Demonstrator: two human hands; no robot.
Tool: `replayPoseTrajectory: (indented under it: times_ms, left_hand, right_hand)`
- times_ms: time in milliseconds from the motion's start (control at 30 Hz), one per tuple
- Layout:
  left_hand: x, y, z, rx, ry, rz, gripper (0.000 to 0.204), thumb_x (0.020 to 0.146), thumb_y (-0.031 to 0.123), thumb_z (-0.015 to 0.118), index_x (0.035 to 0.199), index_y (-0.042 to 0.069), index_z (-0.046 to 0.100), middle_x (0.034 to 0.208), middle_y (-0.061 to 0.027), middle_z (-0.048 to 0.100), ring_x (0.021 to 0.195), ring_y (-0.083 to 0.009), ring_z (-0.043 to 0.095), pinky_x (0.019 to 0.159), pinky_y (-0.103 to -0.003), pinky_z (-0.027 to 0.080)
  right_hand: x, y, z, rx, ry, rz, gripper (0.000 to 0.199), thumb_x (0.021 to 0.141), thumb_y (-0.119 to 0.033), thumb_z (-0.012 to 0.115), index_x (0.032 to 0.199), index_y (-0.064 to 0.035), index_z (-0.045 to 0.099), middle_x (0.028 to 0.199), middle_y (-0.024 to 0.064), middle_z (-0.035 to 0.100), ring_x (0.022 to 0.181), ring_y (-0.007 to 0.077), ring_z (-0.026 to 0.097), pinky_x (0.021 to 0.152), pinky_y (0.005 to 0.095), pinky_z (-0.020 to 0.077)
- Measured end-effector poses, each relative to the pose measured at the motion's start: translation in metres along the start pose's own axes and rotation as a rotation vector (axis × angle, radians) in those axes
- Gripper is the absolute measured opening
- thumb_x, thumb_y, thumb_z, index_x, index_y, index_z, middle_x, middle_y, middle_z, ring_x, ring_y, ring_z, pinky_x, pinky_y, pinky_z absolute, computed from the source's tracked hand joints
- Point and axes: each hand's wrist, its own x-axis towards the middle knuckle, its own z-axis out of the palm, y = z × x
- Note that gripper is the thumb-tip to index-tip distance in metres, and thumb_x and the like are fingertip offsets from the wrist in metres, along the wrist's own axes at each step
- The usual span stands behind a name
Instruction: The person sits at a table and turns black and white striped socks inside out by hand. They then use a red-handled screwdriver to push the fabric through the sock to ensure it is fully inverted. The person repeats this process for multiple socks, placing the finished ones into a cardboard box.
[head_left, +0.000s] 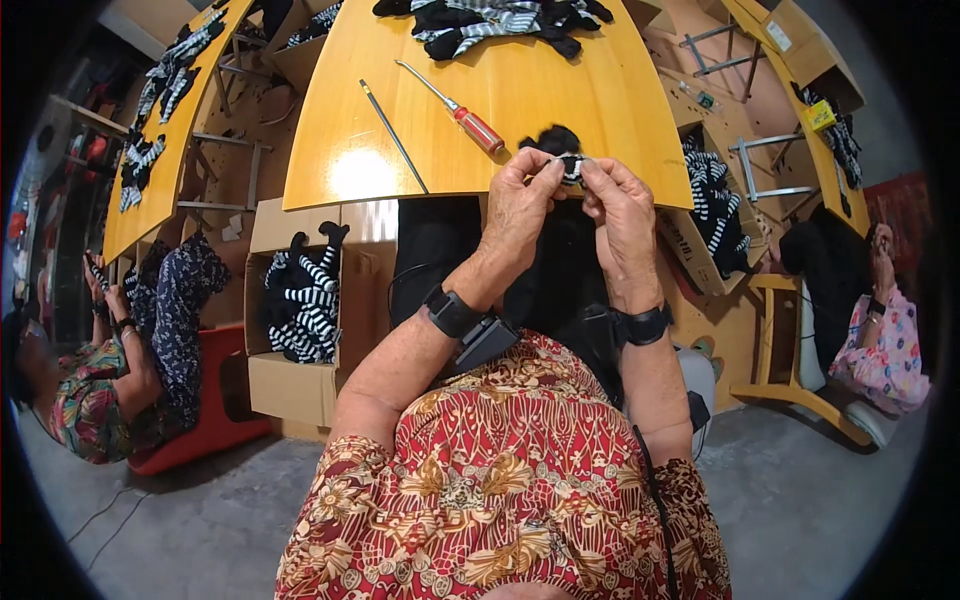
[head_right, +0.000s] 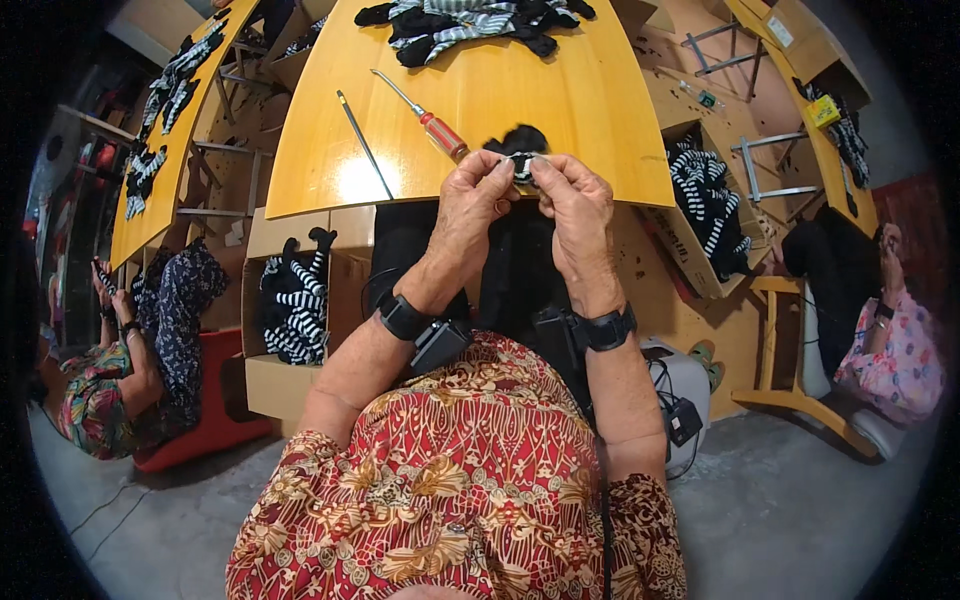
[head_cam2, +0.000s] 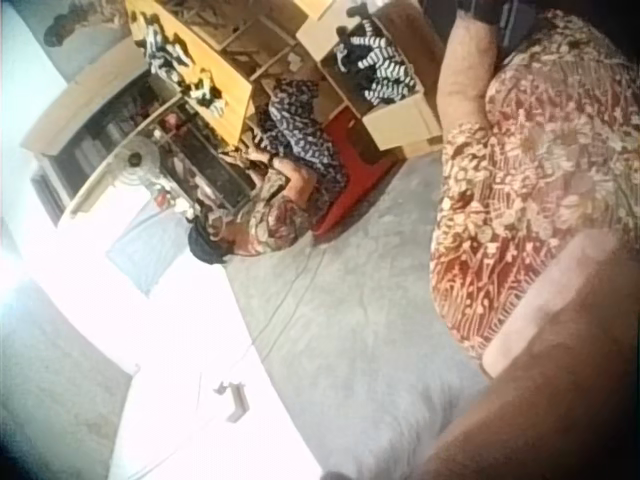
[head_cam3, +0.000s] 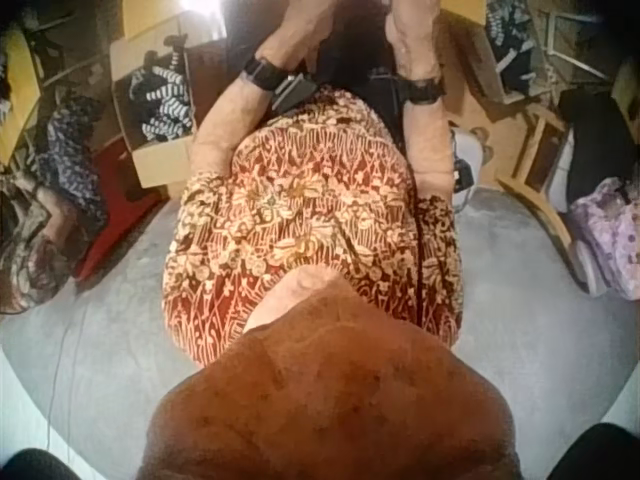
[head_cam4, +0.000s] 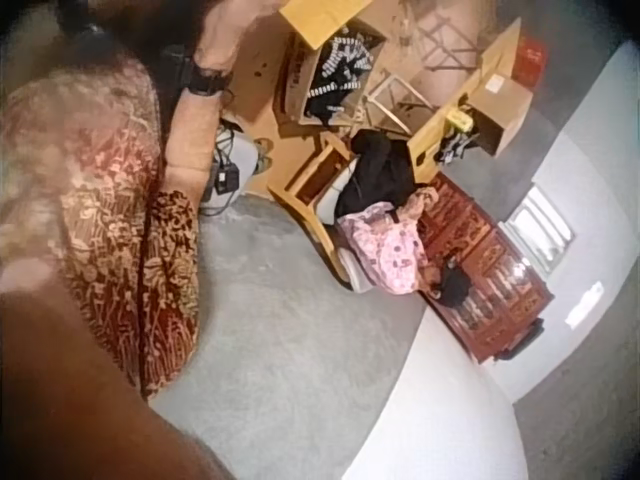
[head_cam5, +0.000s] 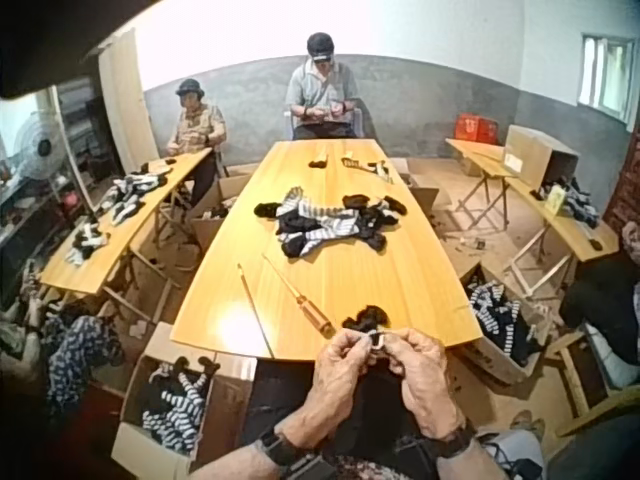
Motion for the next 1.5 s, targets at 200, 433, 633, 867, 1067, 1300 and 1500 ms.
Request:
replayPoseTrajectory:
  times_ms: [200,433,633,867,1067,1300,1500]
  left_hand:
    - [-0.004,0.014,0.003,-0.088,0.023,-0.122,0.007,0.093,0.014,0.059,0.090,0.008,0.058,0.075,0.0028,0.057,0.059,-0.0038,0.049,0.052,-0.018,0.036]
    - [-0.004,-0.001,-0.007,-0.328,0.033,-0.132,0.010,0.096,0.020,0.058,0.097,0.011,0.055,0.078,0.0055,0.054,0.056,-0.0030,0.044,0.052,-0.016,0.035]
    - [0.002,0.002,-0.022,-0.559,-0.287,-0.201,0.009,0.098,0.020,0.054,0.096,0.011,0.053,0.078,0.0056,0.053,0.054,-0.0018,0.039,0.052,-0.016,0.035]
    - [0.001,0.000,-0.012,-0.311,-0.041,-0.180,0.011,0.095,0.019,0.059,0.092,0.009,0.054,0.075,0.0035,0.054,0.054,-0.0030,0.041,0.050,-0.016,0.034]
    - [0.002,0.004,-0.006,-0.065,0.030,0.001,0.009,0.092,0.013,0.061,0.087,0.007,0.055,0.070,0.0032,0.052,0.055,-0.0041,0.044,0.049,-0.018,0.035]
    - [-0.003,0.012,-0.002,0.220,0.011,0.221,0.011,0.090,0.012,0.063,0.091,0.002,0.059,0.073,0.0010,0.056,0.058,-0.0042,0.048,0.050,-0.020,0.039]
    - [-0.006,0.021,-0.006,0.290,-0.039,0.237,0.014,0.087,0.012,0.064,0.095,0.000,0.063,0.067,0.0017,0.056,0.058,-0.0037,0.049,0.051,-0.020,0.040]
  right_hand:
    - [0.001,-0.006,-0.008,0.172,-0.152,0.135,0.006,0.087,-0.008,0.067,0.088,-0.0025,0.067,0.072,-0.0020,0.060,0.059,0.0032,0.047,0.053,0.0161,0.0349]
    - [-0.002,0.006,0.006,-0.262,0.046,-0.112,0.006,0.087,-0.006,0.066,0.081,-0.0050,0.064,0.069,-0.0041,0.056,0.056,0.0017,0.041,0.048,0.0181,0.0301]
    - [-0.001,0.004,0.010,0.140,0.014,0.045,0.005,0.087,-0.005,0.065,0.083,-0.0063,0.063,0.072,-0.0033,0.057,0.059,0.0031,0.046,0.051,0.0181,0.0335]
    - [0.000,0.010,0.005,-0.028,0.019,-0.123,0.001,0.089,-0.005,0.063,0.087,-0.0052,0.063,0.072,-0.0022,0.057,0.059,0.0040,0.048,0.049,0.0173,0.0336]
    - [0.003,0.010,0.000,0.190,-0.137,-0.026,0.001,0.090,-0.007,0.063,0.089,-0.0059,0.062,0.072,-0.0026,0.056,0.054,0.0033,0.045,0.046,0.0160,0.0306]
    - [0.008,-0.005,0.010,-0.327,-0.057,-0.294,0.005,0.091,-0.009,0.063,0.090,-0.0041,0.063,0.076,-0.0026,0.059,0.062,0.0023,0.048,0.053,0.0169,0.0378]
    - [-0.005,-0.031,0.024,-0.467,-0.121,-0.311,0.008,0.089,-0.009,0.065,0.090,-0.0011,0.064,0.079,-0.0024,0.060,0.069,0.0036,0.051,0.060,0.0192,0.0422]
